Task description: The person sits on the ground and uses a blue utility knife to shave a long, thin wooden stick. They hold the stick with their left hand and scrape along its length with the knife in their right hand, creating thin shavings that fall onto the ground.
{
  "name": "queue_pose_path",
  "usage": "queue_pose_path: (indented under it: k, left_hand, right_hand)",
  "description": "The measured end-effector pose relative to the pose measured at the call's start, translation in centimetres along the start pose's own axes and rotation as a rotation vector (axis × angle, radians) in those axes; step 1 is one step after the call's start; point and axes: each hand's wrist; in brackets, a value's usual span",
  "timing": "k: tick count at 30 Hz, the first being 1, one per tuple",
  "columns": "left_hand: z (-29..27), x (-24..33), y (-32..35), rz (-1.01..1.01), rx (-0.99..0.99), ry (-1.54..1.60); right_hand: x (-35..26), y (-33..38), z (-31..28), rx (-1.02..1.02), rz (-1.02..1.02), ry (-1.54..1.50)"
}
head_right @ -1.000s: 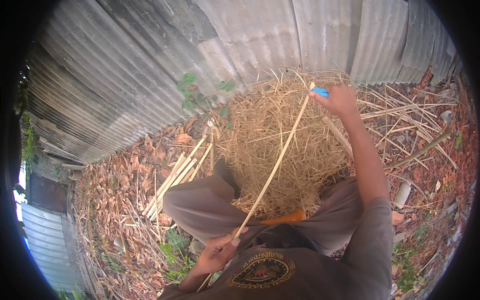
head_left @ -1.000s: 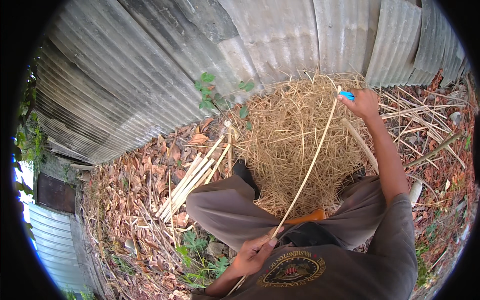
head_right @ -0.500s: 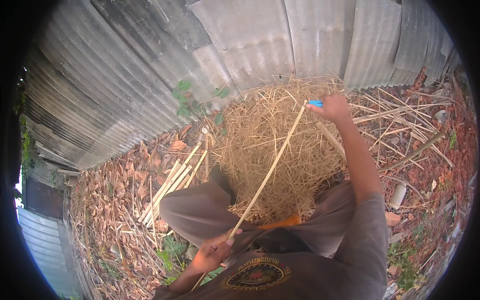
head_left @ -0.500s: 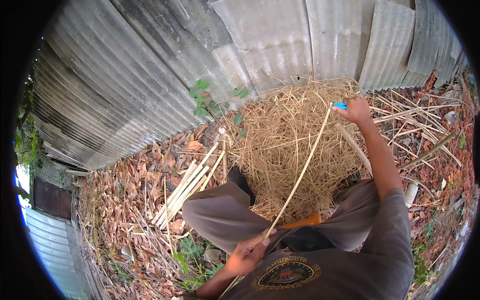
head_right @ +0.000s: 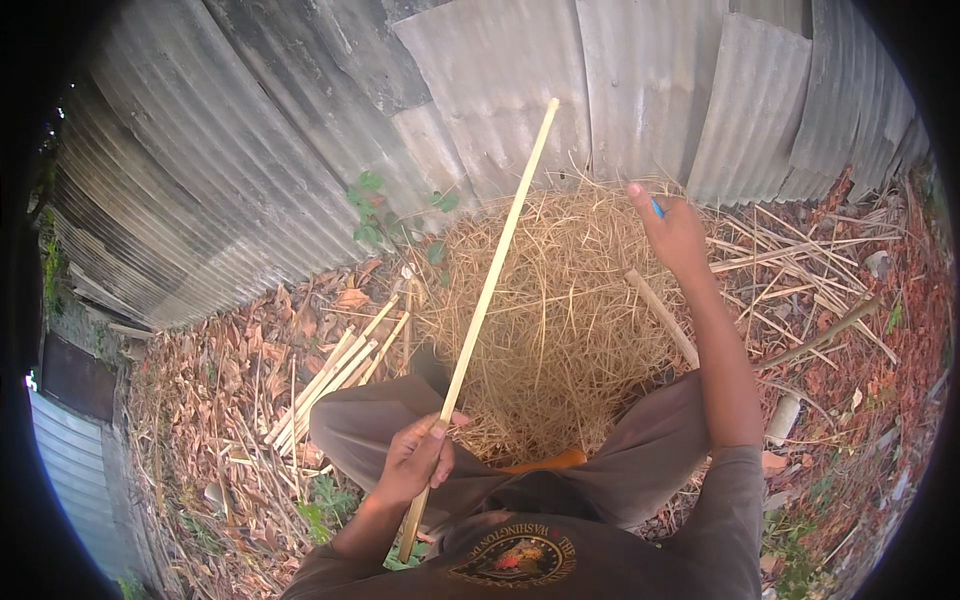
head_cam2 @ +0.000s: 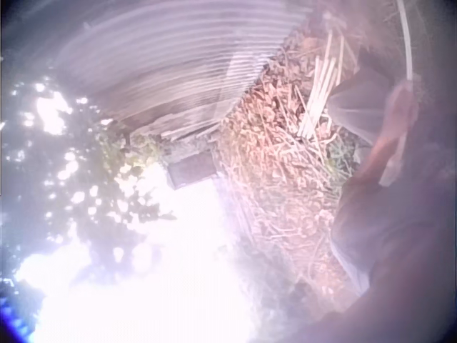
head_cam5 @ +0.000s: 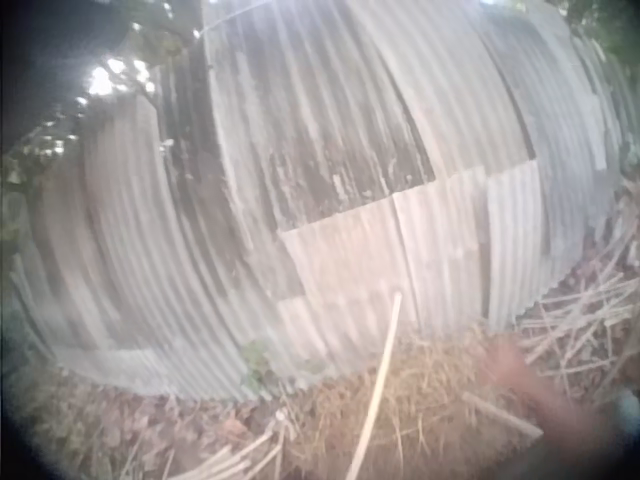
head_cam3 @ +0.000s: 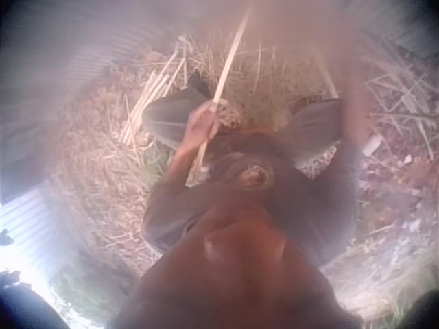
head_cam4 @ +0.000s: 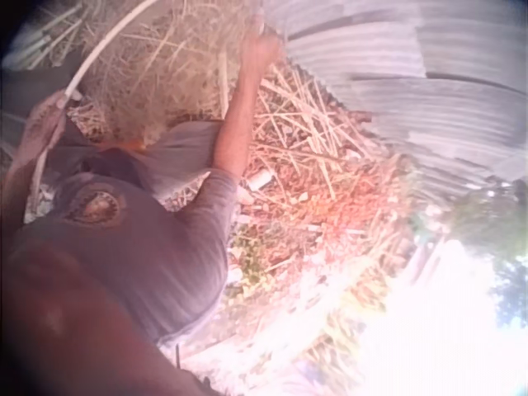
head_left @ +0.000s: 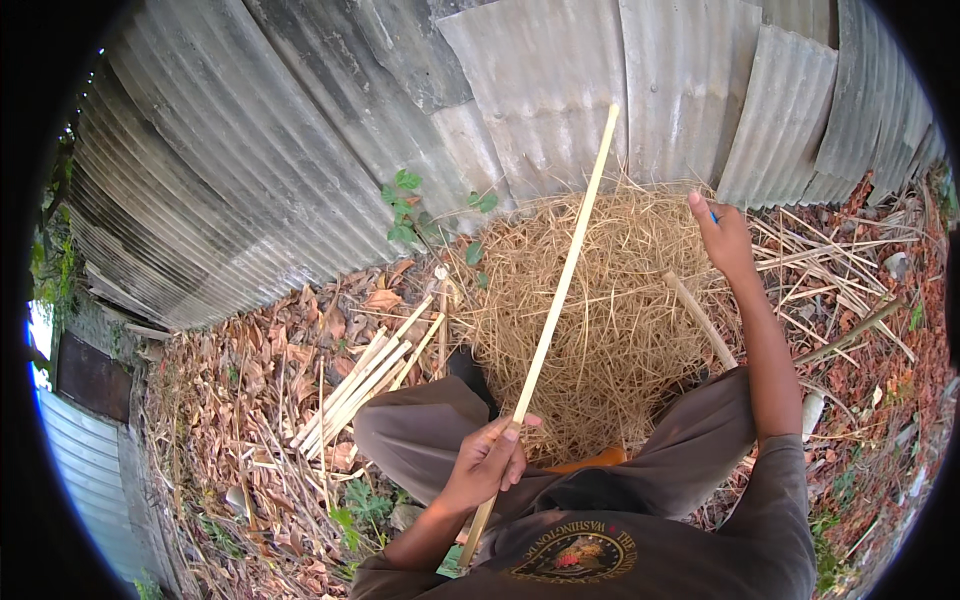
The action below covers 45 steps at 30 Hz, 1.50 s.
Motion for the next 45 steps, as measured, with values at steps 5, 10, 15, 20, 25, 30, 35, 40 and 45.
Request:
queue_pose_path:
  k: [5,10,15,20,25,30,35,40,45]
  left_hand:
    - [1.3,0.3,-3.6,-0.029,0.050,0.190]
    - [2.3,0.5,-5.1,-0.022,-0.063,0.543]
    - [2.9,1.0,-5.1,-0.017,-0.037,0.490]
    - [2.7,0.6,-5.0,-0.018,-0.017,0.340]
    - [2.9,0.4,-4.7,-0.038,-0.026,0.342]
    - [3.4,0.8,-4.0,-0.082,-0.099,0.509]
    - [3.0,0.5,-3.6,-0.102,-0.111,0.554]
    - [3.0,-0.3,-2.4,-0.093,-0.173,0.512]
    - [2.2,-0.2,-0.5,-0.179,-0.255,0.536]
  right_hand:
    - [-6.5,7.1,4.0,-0.173,-0.481,0.042]
    - [-7.5,11.0,8.1,-0.280,-0.796,0.122]
    - [-7.2,9.9,8.7,-0.156,-0.846,0.223]
    - [-7.3,9.6,9.3,-0.149,-0.849,0.218]
    - [-7.4,8.9,9.0,-0.017,-0.959,0.264]
    - [-5.7,5.4,7.7,0.071,-0.733,0.298]
    - [-6.3,7.3,8.5,0.008,-0.738,0.267]
    - [-4.8,4.7,7.1,0.036,-0.649,0.344]
    - [-3.0,2.5,6.2,0.109,-0.518,0.358]
Point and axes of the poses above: each hand's wrist, its own y-axis away from the middle knuckle, its own z-axis out of the palm, x = y × z, and after that the axes turned 14 degrees about -x, right-handed
